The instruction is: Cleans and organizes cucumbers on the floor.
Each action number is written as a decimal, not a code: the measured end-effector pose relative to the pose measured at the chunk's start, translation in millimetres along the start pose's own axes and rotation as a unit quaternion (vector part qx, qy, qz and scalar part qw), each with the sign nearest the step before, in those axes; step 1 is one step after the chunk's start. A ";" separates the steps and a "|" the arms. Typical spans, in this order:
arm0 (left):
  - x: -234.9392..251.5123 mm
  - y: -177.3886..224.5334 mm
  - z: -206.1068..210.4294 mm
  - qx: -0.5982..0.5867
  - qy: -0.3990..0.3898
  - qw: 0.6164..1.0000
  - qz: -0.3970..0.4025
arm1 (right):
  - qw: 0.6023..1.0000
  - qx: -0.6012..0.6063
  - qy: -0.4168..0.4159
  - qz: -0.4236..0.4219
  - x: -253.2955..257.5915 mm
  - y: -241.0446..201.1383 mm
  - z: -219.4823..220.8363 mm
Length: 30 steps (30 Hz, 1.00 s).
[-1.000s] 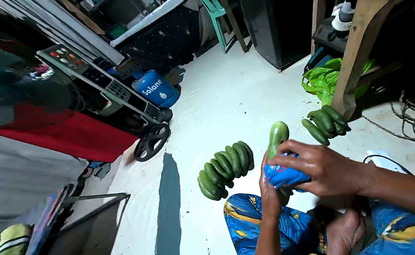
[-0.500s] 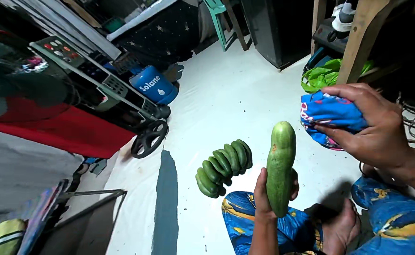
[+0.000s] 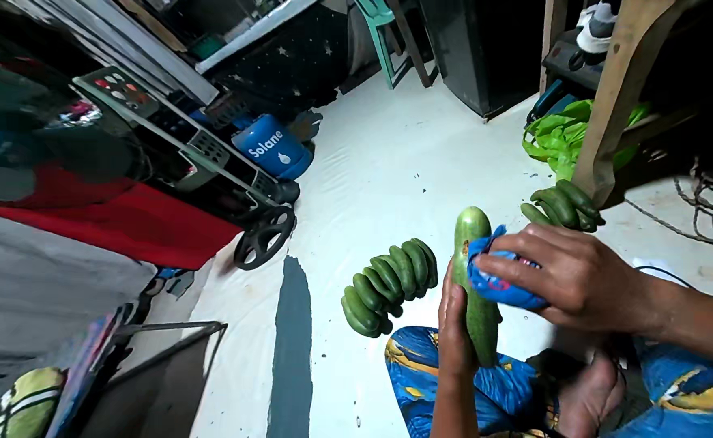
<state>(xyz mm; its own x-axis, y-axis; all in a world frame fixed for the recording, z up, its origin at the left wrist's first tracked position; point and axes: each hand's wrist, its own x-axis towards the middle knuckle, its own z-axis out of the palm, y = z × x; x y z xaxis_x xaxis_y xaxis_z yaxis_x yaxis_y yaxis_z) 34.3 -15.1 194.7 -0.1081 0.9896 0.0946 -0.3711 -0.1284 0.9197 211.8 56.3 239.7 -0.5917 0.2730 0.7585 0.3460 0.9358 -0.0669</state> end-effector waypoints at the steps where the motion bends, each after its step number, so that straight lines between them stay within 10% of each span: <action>1: 0.4 -0.6 -0.5 0.011 0.013 1.000 0.012 | 0.999 0.026 -0.021 -0.016 -0.2 -2.2 2.8; 12: 4.1 0.7 -4.6 -0.171 -0.079 0.976 -0.111 | 0.990 -0.012 0.076 0.115 0.8 21.2 -7.5; 21: 3.0 -4.8 -1.6 -0.074 0.006 0.996 -0.051 | 0.991 0.103 -0.075 -0.030 -3.3 2.8 14.3; 30: 9.6 -8.7 -12.6 -0.073 -0.076 0.990 -0.093 | 0.983 0.042 0.054 0.171 -7.2 33.7 -6.2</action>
<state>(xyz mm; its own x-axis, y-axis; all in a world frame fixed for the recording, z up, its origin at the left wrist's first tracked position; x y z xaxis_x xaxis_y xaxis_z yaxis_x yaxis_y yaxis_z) 24.8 -5.3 182.8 0.1105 0.9939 -0.0052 -0.5027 0.0604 0.8624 232.2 84.5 236.0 -0.3694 0.5531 0.7467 0.4473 0.8102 -0.3788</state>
